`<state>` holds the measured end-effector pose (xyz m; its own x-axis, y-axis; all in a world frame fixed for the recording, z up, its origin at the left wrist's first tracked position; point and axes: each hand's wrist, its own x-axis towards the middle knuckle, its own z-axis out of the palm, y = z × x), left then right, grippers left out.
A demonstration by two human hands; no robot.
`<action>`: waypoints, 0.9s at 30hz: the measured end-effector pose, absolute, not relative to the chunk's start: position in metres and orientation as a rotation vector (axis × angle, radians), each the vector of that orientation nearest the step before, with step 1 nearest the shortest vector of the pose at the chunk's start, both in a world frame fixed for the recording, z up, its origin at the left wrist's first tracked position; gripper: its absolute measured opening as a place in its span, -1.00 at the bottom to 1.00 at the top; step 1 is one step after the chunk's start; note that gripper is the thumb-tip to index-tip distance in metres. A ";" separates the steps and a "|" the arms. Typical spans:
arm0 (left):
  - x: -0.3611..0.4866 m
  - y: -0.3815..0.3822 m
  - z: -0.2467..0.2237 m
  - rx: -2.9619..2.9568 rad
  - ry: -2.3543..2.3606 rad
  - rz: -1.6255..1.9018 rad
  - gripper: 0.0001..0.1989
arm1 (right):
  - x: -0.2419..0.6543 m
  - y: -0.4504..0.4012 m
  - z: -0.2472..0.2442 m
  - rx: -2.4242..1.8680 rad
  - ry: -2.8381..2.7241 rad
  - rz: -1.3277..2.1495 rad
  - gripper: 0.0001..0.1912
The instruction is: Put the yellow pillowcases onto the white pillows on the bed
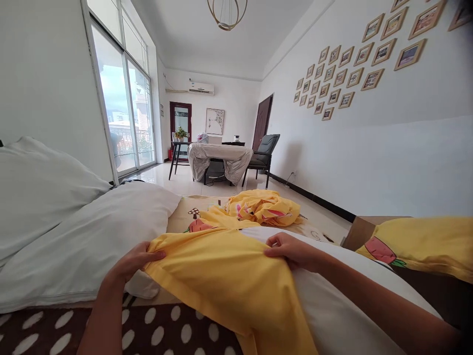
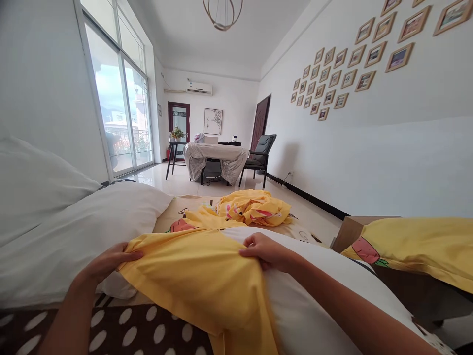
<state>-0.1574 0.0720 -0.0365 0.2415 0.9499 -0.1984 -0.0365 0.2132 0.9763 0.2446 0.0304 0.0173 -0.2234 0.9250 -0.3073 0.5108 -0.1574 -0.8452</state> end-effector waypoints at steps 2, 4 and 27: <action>-0.157 0.075 -0.040 1.143 1.027 0.860 -0.70 | 0.261 0.030 0.019 -1.654 -1.783 1.276 -0.64; -0.154 0.078 -0.041 1.125 1.011 0.880 -0.71 | 0.270 0.030 0.022 -1.694 -1.854 1.248 -0.63; -0.159 0.076 -0.038 1.212 1.174 1.023 -0.60 | 0.105 0.033 -0.004 -1.005 -2.946 -0.627 -0.88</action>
<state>-0.1587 0.0764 -0.0382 0.1334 0.9856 -0.1042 0.0319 0.1008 0.9944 0.1047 0.0334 -0.0039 -0.7992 0.5937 0.0940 0.5805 0.7216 0.3772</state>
